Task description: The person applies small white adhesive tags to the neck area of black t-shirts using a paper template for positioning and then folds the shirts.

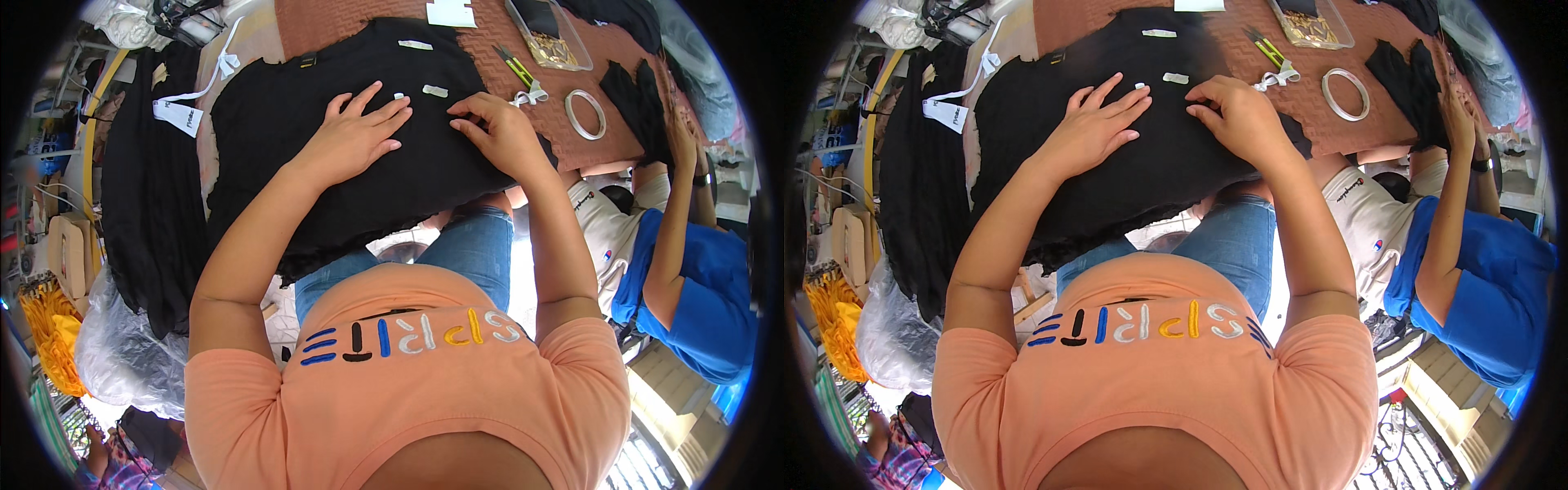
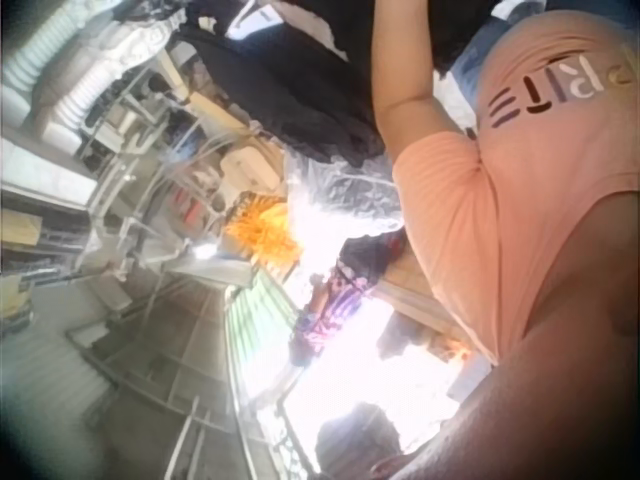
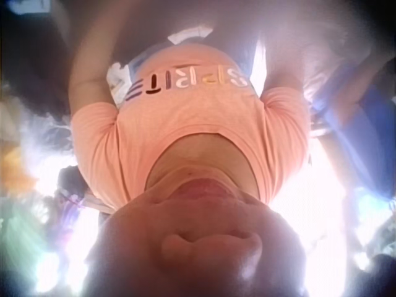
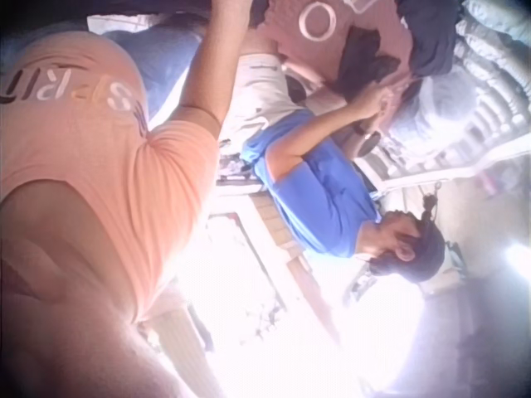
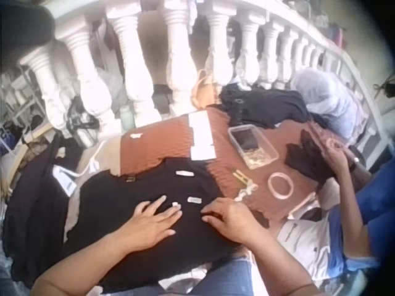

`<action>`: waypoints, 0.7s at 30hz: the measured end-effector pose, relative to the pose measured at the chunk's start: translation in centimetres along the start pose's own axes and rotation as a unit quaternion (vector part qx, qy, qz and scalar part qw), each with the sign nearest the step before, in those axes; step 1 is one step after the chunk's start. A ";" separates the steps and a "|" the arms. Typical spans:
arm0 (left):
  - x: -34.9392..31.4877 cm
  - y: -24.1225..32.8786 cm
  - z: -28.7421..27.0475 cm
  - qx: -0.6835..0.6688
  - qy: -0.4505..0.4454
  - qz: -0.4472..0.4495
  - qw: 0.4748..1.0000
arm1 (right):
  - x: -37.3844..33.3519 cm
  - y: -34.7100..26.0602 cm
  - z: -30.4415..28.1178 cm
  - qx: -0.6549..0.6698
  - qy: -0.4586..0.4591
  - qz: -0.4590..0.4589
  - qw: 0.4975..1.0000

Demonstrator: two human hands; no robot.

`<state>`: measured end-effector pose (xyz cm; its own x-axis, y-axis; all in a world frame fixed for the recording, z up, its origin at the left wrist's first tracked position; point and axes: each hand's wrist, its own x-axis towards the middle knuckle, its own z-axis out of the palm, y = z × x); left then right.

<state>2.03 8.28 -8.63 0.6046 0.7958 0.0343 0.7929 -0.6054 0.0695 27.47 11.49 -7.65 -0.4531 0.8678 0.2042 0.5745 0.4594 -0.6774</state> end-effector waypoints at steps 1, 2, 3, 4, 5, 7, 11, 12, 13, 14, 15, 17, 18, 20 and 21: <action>0.2 0.0 0.0 0.008 -0.001 0.002 1.000 | -0.1 0.3 0.0 -0.007 0.008 -0.011 1.000; 0.2 0.0 0.0 0.014 -0.006 0.002 1.000 | -0.2 0.5 0.0 -0.014 0.017 -0.021 1.000; 0.0 0.2 -0.1 0.020 -0.010 0.002 1.000 | -0.4 1.0 0.3 -0.017 0.025 -0.047 0.998; 0.2 0.2 -0.2 0.029 -0.011 0.004 1.000 | -0.5 1.5 0.5 -0.022 0.036 -0.073 0.996; 0.2 0.3 -0.3 0.023 -0.006 0.003 1.000 | -0.4 1.6 0.3 -0.030 0.047 -0.100 0.993; -0.2 0.8 -0.6 0.013 0.004 0.002 1.000 | -0.5 0.7 -0.5 0.030 0.044 -0.049 0.997; -1.7 3.0 -2.8 -0.116 0.147 -0.050 0.981 | 1.0 1.3 -3.5 0.024 0.160 -0.043 0.986; -2.4 3.4 -2.7 -0.151 0.181 -0.074 0.969 | 1.7 2.2 -4.5 0.006 0.203 -0.055 0.978; -3.0 4.0 -2.6 -0.157 0.192 -0.089 0.965 | 2.8 4.4 -5.5 -0.036 0.245 -0.073 0.966; -3.9 4.4 -2.5 -0.167 0.193 -0.109 0.961 | 3.6 4.2 -6.8 -0.003 0.238 0.026 0.971; -4.7 4.7 -2.5 -0.169 0.192 -0.127 0.958 | 4.9 6.0 -7.8 -0.056 0.264 0.015 0.963; -5.1 5.3 -2.2 -0.186 0.202 -0.141 0.951 | 7.4 10.5 -10.3 -0.154 0.310 0.007 0.938; -5.2 5.5 -2.1 -0.193 0.209 -0.147 0.947 | 8.8 12.4 -11.0 -0.190 0.327 0.006 0.926; -5.2 5.4 -2.0 -0.204 0.222 -0.151 0.941 | 11.0 14.7 -11.4 -0.231 0.339 0.024 0.912; -5.1 5.2 -2.0 -0.208 0.228 -0.147 0.940 | 11.8 15.6 -11.5 -0.236 0.337 0.043 0.911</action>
<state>2.92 1.06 -6.41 0.1928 0.9088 0.3701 0.7655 -0.3753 0.5227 38.88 31.06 -7.68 0.0365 0.7508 0.6595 0.8891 0.2769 -0.3645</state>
